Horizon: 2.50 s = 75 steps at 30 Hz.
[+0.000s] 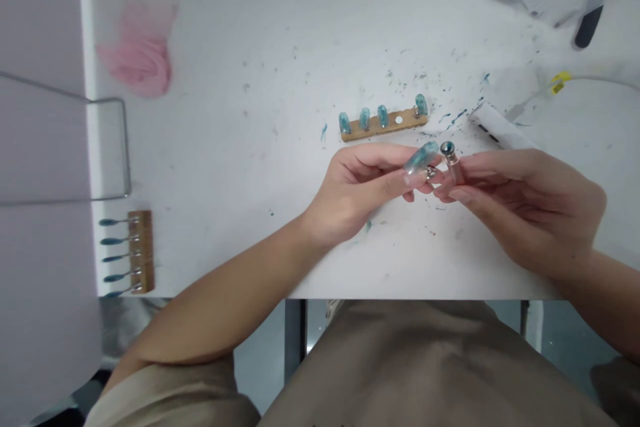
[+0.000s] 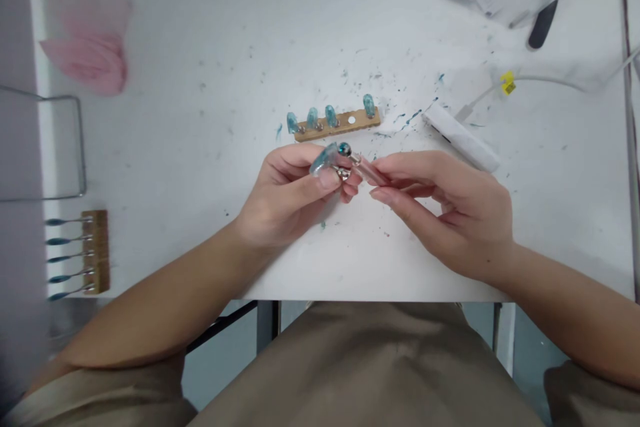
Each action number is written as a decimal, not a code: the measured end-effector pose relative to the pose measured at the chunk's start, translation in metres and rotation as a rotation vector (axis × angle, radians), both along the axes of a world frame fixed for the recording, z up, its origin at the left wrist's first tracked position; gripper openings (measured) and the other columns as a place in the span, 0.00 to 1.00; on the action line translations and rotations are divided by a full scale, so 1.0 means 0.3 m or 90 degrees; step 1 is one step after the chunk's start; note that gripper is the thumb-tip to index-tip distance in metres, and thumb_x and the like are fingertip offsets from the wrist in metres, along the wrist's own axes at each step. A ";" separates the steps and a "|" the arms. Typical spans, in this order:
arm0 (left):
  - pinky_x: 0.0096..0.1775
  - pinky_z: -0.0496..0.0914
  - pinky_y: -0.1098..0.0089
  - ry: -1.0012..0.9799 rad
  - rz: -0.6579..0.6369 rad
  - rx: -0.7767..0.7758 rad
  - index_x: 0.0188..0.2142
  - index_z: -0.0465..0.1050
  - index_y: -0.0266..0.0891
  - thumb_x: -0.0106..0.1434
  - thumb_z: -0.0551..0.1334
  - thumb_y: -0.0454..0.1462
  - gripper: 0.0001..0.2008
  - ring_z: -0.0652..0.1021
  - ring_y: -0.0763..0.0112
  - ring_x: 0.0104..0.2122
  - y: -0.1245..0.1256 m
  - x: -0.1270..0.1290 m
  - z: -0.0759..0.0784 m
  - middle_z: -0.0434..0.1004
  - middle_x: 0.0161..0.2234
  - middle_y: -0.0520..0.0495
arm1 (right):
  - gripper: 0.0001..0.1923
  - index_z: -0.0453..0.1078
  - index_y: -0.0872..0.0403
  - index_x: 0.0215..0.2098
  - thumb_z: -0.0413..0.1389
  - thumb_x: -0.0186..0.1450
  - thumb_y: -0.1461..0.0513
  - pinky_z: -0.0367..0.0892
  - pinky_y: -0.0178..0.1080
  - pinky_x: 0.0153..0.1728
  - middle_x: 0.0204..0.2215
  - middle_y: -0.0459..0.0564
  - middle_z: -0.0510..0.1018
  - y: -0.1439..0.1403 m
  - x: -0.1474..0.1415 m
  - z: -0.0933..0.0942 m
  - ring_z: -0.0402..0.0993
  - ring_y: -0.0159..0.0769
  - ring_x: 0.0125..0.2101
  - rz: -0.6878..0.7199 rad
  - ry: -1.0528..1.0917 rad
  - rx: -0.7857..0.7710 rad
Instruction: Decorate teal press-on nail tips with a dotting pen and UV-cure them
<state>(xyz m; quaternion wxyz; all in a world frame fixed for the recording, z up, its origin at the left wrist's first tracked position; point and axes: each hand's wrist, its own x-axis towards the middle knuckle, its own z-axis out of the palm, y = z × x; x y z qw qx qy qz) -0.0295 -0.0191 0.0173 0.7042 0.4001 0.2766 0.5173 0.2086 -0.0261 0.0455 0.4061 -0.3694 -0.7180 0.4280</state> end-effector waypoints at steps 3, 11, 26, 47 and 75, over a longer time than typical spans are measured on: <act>0.38 0.83 0.75 -0.001 -0.003 -0.001 0.44 0.94 0.56 0.71 0.80 0.43 0.03 0.90 0.73 0.37 0.000 0.000 -0.001 0.94 0.39 0.53 | 0.28 0.82 0.34 0.65 0.67 0.75 0.70 0.90 0.38 0.56 0.53 0.37 0.88 0.002 -0.001 0.003 0.90 0.30 0.52 0.000 0.001 -0.014; 0.38 0.81 0.75 -0.006 0.002 -0.037 0.42 0.94 0.54 0.69 0.82 0.45 0.04 0.89 0.74 0.37 0.002 0.006 0.021 0.93 0.38 0.53 | 0.27 0.81 0.35 0.65 0.67 0.75 0.70 0.88 0.30 0.55 0.53 0.35 0.89 0.012 0.004 0.001 0.89 0.24 0.49 0.034 -0.009 0.021; 0.38 0.81 0.77 -0.023 0.001 -0.062 0.42 0.93 0.52 0.68 0.83 0.44 0.05 0.89 0.77 0.36 -0.002 0.002 0.026 0.93 0.40 0.56 | 0.14 0.84 0.43 0.53 0.69 0.74 0.68 0.87 0.31 0.43 0.44 0.38 0.90 0.037 -0.026 0.041 0.90 0.26 0.40 -0.046 0.091 -0.117; 0.36 0.83 0.75 -0.038 0.029 -0.039 0.40 0.91 0.51 0.66 0.84 0.40 0.06 0.87 0.77 0.34 0.012 0.006 0.001 0.92 0.41 0.56 | 0.14 0.83 0.42 0.55 0.69 0.75 0.67 0.90 0.39 0.43 0.45 0.41 0.88 0.019 -0.023 0.028 0.89 0.31 0.40 -0.014 0.079 -0.094; 0.39 0.86 0.72 -0.036 -0.001 -0.020 0.39 0.91 0.52 0.63 0.85 0.37 0.09 0.91 0.72 0.37 0.019 0.008 -0.002 0.92 0.37 0.56 | 0.12 0.81 0.45 0.52 0.68 0.74 0.67 0.90 0.33 0.45 0.43 0.42 0.88 0.021 -0.025 0.023 0.90 0.30 0.42 0.093 0.083 -0.119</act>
